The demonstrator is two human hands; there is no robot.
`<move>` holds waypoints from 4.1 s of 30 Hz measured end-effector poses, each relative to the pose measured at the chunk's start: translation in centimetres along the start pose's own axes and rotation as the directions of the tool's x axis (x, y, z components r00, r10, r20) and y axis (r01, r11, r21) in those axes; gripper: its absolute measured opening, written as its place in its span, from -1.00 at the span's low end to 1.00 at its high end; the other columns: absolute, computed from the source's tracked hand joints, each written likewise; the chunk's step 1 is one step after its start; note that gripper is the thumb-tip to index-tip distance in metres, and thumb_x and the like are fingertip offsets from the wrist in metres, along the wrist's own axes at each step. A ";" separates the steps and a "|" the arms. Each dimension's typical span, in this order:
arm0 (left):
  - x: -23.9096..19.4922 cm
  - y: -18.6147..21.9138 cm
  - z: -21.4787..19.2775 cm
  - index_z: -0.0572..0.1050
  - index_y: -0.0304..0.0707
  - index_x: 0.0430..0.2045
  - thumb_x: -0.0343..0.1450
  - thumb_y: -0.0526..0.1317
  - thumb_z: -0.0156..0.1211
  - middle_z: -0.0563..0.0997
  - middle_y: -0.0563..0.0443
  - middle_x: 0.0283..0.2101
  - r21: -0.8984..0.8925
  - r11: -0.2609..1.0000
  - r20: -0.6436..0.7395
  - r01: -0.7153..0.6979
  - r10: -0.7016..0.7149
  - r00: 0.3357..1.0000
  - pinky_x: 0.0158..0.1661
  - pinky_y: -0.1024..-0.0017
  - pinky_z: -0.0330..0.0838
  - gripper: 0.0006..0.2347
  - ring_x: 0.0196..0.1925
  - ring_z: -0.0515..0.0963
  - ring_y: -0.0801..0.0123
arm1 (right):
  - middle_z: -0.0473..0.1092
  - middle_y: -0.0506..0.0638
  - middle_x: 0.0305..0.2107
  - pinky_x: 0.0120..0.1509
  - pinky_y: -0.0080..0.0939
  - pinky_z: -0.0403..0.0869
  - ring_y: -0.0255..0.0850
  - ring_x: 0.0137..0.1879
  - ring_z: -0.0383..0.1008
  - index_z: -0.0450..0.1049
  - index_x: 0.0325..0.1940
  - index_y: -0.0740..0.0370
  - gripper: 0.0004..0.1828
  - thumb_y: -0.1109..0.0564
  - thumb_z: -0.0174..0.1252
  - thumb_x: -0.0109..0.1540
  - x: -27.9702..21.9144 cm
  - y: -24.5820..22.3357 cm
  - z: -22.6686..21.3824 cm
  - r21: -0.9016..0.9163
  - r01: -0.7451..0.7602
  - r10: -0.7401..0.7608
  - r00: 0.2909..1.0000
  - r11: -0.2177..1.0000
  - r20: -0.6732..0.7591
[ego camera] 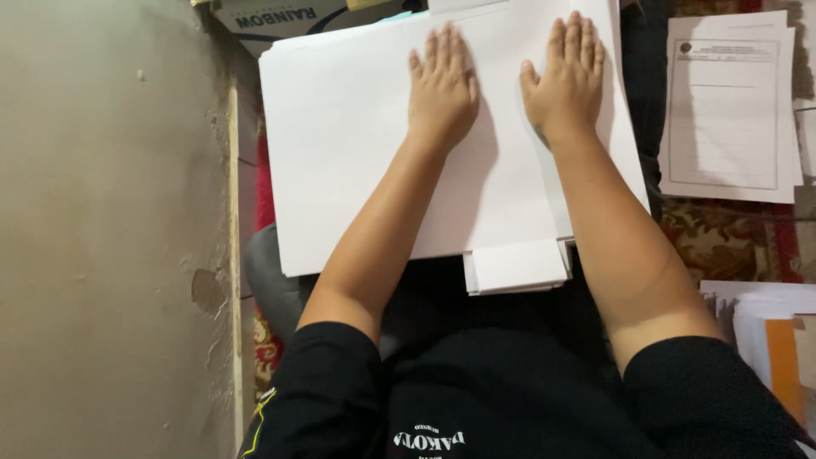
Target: Folding paper folders and inserting printed documents into them
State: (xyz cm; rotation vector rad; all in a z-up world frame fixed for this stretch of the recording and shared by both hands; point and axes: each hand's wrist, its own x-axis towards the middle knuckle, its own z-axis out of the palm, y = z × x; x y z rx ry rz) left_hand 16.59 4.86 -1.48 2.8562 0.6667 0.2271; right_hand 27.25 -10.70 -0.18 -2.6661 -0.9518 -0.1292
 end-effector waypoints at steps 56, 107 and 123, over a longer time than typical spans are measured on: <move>-7.0 -4.2 -2.5 0.04 -0.22 0.48 0.56 -0.04 -0.26 -0.02 -0.04 0.58 -0.150 0.985 -0.025 0.083 -0.088 0.996 0.49 -0.11 -0.32 -0.46 0.62 -0.15 0.11 | -0.14 0.41 0.53 0.61 0.12 -0.25 0.17 0.62 -0.26 -0.10 0.60 0.54 -0.16 -0.17 -0.16 0.46 2.1 1.8 -0.2 -0.057 0.142 -0.135 0.985 0.988 0.108; -5.5 -4.3 -2.6 -0.05 -0.35 0.50 0.60 -0.06 -0.38 -0.14 -0.17 0.58 -0.030 0.999 0.008 -0.028 0.028 1.000 0.52 0.00 -0.41 -0.46 0.61 -0.27 0.09 | -0.20 0.31 0.53 0.63 0.12 -0.22 0.13 0.63 -0.27 -0.06 0.63 0.31 -0.25 -0.13 -0.21 0.44 -5.0 -3.5 -2.9 -0.023 0.082 -0.079 0.990 0.996 0.118; -6.2 -5.3 -1.1 0.24 -0.32 0.37 0.50 -0.18 -0.04 0.21 -0.20 0.48 -0.192 0.981 -0.181 -0.010 -0.025 0.983 0.47 -0.05 -0.09 -0.52 0.55 0.08 -0.02 | -0.26 0.10 0.59 0.64 0.12 -0.27 -0.02 0.67 -0.34 -0.17 0.64 0.09 -0.13 -0.41 -0.44 0.36 -19.4 1.8 -3.3 0.052 0.394 -0.382 0.838 0.918 0.389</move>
